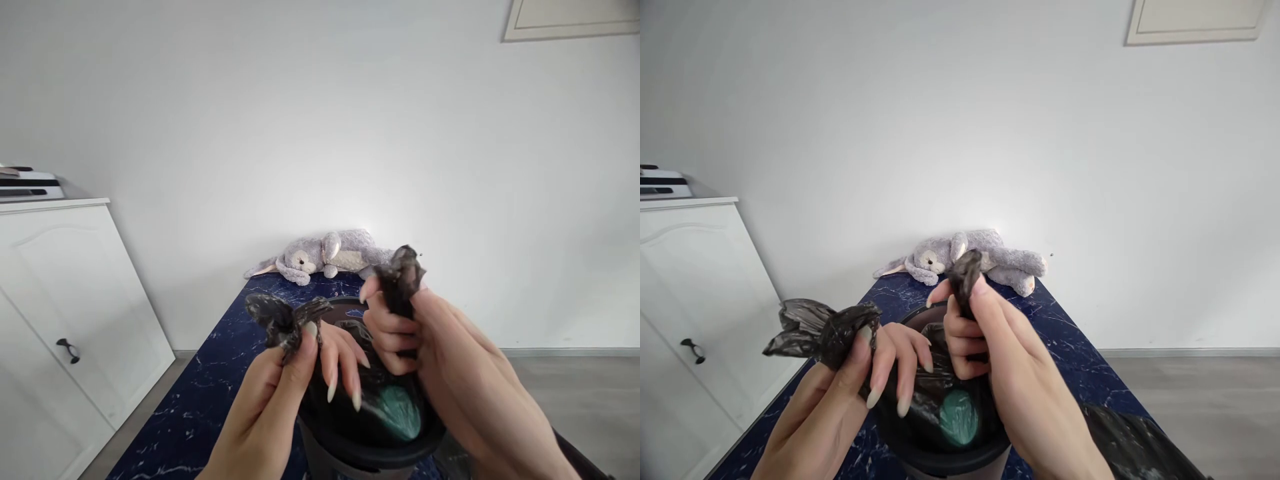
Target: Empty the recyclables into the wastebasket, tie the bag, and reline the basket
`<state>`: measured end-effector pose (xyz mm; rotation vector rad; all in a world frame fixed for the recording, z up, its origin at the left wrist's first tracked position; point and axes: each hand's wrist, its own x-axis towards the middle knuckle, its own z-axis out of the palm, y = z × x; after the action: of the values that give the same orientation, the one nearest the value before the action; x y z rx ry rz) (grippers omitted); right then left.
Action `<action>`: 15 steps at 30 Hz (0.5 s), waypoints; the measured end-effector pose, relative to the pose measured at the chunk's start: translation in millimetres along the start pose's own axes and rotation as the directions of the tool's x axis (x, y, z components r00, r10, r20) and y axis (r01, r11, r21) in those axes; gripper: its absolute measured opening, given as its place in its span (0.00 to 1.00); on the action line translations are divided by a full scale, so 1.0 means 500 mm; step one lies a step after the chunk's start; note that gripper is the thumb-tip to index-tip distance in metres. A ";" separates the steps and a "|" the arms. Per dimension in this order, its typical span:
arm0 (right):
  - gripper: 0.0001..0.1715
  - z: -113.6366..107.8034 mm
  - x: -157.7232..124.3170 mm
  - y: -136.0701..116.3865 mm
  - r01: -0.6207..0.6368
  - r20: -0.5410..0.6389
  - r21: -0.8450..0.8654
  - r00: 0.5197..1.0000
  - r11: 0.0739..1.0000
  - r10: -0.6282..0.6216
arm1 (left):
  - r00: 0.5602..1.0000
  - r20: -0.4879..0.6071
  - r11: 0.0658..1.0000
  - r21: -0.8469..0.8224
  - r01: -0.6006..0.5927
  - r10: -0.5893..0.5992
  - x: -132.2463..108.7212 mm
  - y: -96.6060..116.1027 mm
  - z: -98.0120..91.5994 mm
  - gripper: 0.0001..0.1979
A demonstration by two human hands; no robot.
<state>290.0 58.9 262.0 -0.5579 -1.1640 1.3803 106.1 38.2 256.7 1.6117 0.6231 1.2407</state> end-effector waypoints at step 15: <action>0.24 -0.002 -0.001 -0.017 0.120 0.036 -0.616 0.992 0.778 -0.124 | 0.996 0.050 0.905 0.415 -0.093 0.080 -0.014 -0.002 0.014 0.22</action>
<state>294.6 57.0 268.7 -0.9290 -1.6284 0.8568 110.4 30.0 253.0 2.0283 0.8481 1.1969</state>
